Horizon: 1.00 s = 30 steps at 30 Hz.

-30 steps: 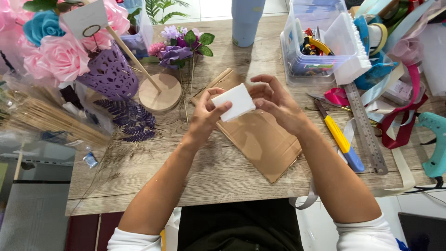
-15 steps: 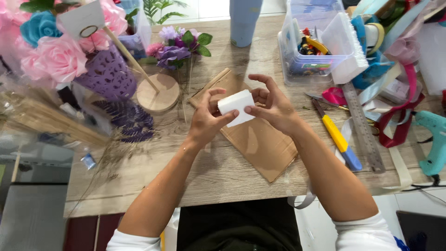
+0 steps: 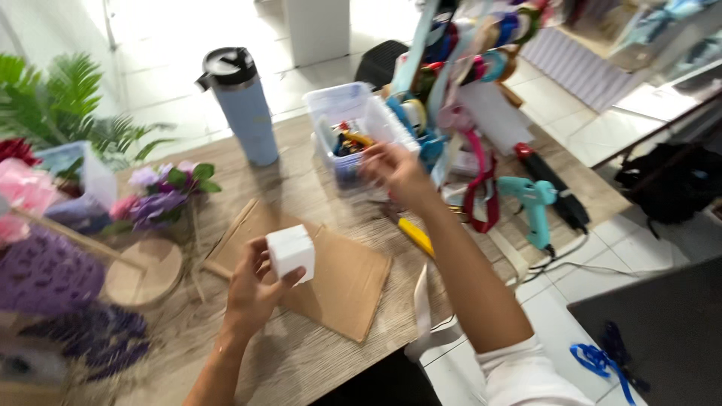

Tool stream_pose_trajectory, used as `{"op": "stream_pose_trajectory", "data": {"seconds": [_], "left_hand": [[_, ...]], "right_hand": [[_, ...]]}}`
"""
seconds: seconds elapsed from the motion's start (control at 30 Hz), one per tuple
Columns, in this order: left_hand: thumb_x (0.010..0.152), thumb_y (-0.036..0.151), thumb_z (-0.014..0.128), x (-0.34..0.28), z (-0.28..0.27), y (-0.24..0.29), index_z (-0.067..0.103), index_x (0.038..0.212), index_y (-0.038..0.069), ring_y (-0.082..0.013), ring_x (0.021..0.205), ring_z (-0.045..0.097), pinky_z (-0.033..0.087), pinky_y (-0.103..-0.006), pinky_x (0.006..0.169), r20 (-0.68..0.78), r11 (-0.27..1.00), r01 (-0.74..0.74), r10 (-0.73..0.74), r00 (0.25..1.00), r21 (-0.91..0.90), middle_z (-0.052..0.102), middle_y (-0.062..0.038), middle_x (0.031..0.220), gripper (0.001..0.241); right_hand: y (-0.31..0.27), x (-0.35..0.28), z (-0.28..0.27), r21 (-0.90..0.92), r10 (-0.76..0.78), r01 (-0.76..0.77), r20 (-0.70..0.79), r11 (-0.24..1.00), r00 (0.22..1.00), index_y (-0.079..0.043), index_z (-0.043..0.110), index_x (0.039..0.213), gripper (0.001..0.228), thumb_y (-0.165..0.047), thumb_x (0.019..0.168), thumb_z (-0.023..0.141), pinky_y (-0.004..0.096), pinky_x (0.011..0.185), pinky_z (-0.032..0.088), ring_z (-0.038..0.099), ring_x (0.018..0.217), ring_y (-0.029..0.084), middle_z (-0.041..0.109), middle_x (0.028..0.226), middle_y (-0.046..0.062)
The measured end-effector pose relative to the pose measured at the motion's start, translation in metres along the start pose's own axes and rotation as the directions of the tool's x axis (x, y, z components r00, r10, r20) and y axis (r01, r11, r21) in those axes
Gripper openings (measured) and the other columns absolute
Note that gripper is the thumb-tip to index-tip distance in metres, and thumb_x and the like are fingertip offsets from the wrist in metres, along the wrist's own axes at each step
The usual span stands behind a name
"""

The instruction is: The person measures and cuts a white foam block into smaller pieces using a ruler and a utility knife. They then trim the edges of the foam pieces and handle a small white strip of material.

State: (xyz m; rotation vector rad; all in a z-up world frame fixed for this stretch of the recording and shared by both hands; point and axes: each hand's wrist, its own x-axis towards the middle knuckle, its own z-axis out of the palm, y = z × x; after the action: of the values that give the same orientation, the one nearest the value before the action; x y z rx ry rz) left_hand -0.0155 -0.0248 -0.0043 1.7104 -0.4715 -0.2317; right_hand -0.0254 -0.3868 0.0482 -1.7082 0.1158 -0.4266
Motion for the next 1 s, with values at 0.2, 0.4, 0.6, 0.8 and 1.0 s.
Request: {"op": "stream_pose_trajectory", "data": {"seconds": [0.2,0.4,0.6,0.8,1.0], "left_hand": [[0.067,0.019,0.103,-0.013,0.025,0.018,0.063,0.139,0.012,-0.0154,0.121,0.078,0.060,-0.0292,0.098,-0.128,0.987,0.114,-0.099,0.987,0.113,0.079,-0.002,0.133,0.082],[0.066,0.018,0.103,-0.011,0.027,0.009,0.065,0.139,0.014,-0.0220,0.118,0.077,0.062,-0.0334,0.102,-0.084,0.996,0.022,-0.014,0.996,0.091,0.078,-0.004,0.133,0.083],[0.067,0.019,0.101,-0.013,0.027,0.023,0.065,0.139,0.015,-0.0202,0.117,0.077,0.061,-0.0335,0.104,-0.080,0.993,0.076,-0.069,0.994,0.089,0.077,-0.001,0.134,0.080],[0.065,0.021,0.104,-0.009,0.021,-0.005,0.065,0.135,0.014,-0.0191,0.110,0.080,0.064,-0.0313,0.098,-0.082,0.992,-0.040,0.050,0.995,0.124,0.080,-0.004,0.126,0.080],[0.067,0.021,0.104,-0.012,0.017,0.003,0.064,0.133,0.016,-0.0198,0.112,0.081,0.064,-0.0322,0.096,-0.066,0.988,-0.054,0.064,0.996,0.142,0.079,-0.001,0.127,0.078]], "right_hand": [[0.048,0.036,-0.136,-0.549,-0.281,-0.123,-0.594,0.827,0.754,-0.016,0.077,0.112,0.025,-0.031,0.095,0.087,0.040,0.086,0.062,0.079,0.092,0.021,0.083,0.104,0.004],[0.014,0.036,-0.119,-0.292,0.216,-0.439,-0.566,0.850,0.796,-0.016,0.078,0.085,0.033,-0.039,0.107,0.072,0.039,0.072,0.049,0.066,0.079,0.014,0.073,0.082,-0.002],[-0.010,0.045,-0.104,-0.048,0.524,-0.633,-0.514,0.773,0.679,-0.015,0.084,0.110,0.019,-0.026,0.096,0.079,0.045,0.089,0.061,0.075,0.105,0.027,0.082,0.115,0.009],[0.016,0.032,-0.099,0.135,0.426,-0.436,-0.589,0.890,0.687,-0.015,0.086,0.103,0.012,-0.021,0.092,0.086,0.037,0.078,0.062,0.076,0.097,0.019,0.083,0.102,0.004],[0.034,0.008,-0.105,0.205,0.364,-0.303,-0.606,0.931,0.708,-0.009,0.085,0.100,0.020,-0.019,0.085,0.094,0.030,0.081,0.060,0.072,0.093,0.014,0.082,0.096,0.002]]}}
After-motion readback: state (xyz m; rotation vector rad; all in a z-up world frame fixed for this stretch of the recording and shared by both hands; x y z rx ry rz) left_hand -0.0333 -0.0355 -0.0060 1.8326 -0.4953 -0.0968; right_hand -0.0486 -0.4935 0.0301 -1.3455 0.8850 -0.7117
